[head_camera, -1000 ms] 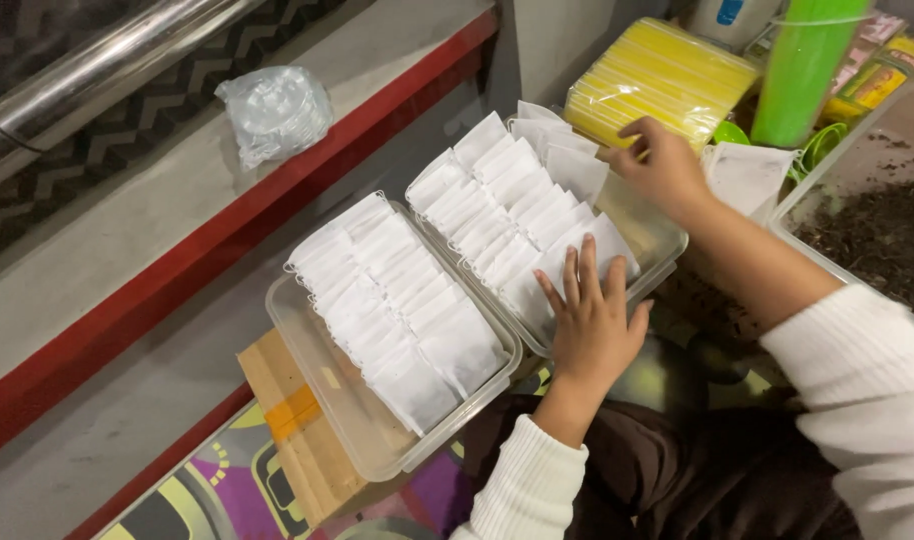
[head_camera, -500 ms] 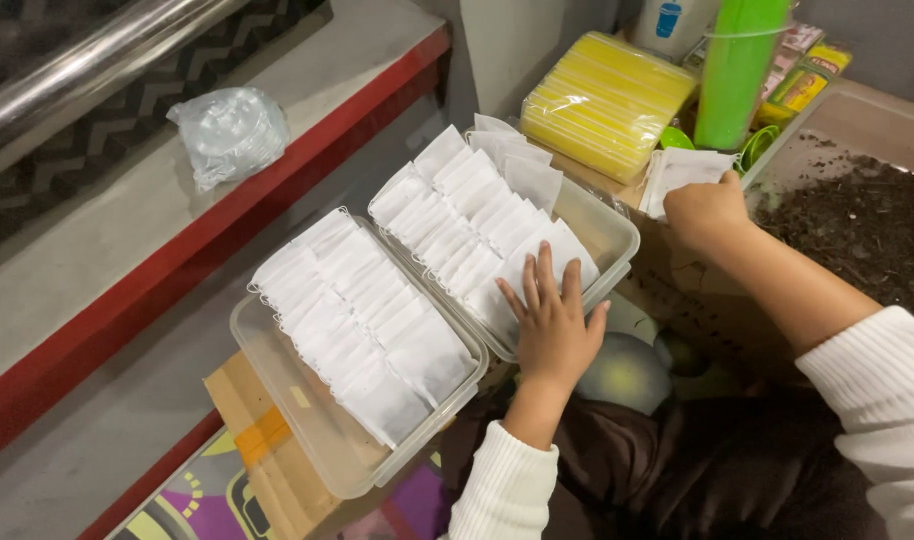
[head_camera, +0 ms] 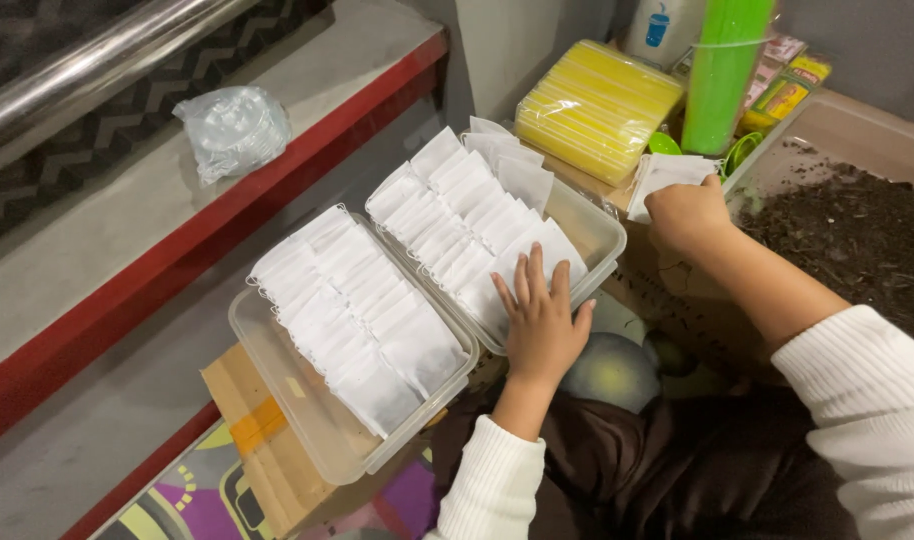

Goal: The person fills small white pouches with loose dried tea leaves from a plastic container using a green plastic spoon and places the finished tea bags into a separate organizer tray.

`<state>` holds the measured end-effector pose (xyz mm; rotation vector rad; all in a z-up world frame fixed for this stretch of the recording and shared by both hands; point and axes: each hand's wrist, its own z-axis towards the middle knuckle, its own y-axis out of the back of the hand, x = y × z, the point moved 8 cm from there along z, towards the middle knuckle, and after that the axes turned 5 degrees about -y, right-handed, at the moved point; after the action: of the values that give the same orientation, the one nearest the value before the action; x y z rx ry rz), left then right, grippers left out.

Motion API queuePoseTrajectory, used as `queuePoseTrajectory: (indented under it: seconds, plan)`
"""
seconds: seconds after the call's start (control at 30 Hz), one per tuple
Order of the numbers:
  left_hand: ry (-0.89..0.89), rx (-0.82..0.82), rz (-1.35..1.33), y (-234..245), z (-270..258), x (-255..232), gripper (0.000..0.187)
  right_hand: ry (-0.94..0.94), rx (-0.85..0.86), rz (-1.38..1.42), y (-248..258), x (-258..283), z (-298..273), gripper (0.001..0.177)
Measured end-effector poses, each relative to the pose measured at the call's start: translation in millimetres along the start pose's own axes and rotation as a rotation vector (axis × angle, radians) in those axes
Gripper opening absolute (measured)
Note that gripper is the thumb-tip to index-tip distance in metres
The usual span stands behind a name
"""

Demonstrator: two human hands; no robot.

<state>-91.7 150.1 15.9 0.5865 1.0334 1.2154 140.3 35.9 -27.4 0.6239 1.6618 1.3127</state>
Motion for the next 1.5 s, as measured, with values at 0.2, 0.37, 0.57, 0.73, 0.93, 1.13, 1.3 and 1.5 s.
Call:
queuePoseTrajectory:
  seconds: [0.2,0.37,0.57,0.73,0.93,1.13,1.3,1.5]
  plan:
    - [-0.065,-0.095,-0.104,5.4,-1.0,-3.4,0.047,-0.096,-0.436,0.627,18.5,-47.2,-1.0,0.012]
    - [-0.315,-0.252,-0.287,15.4,-2.1,-39.4,0.033,0.062,-1.077,0.692,71.5,-80.7,-80.1,0.015]
    - [0.145,0.118,-1.371,-95.7,66.7,-79.3,0.064,0.408,-1.286,0.234,115.6,-81.9,-186.3,0.019]
    - [0.286,0.130,-1.636,-165.9,131.1,-128.4,0.050,0.442,-1.245,0.091,71.1,-110.8,-197.8,0.025]
    - [0.116,0.066,-1.181,-197.4,167.1,-158.3,0.030,0.195,-1.101,0.341,33.0,-200.7,-170.1,0.017]
    - [-0.216,0.259,-0.898,-165.7,169.7,-204.1,0.013,0.150,-0.967,0.839,11.6,-231.7,-149.7,0.034]
    - [-0.331,0.279,-0.849,-148.8,161.2,-217.4,0.012,0.105,-0.852,0.974,5.2,-230.5,-148.9,0.015]
    - [-0.468,0.143,-0.523,-159.9,149.7,-208.8,0.013,0.103,-0.842,1.013,-2.8,-225.1,-148.0,0.013]
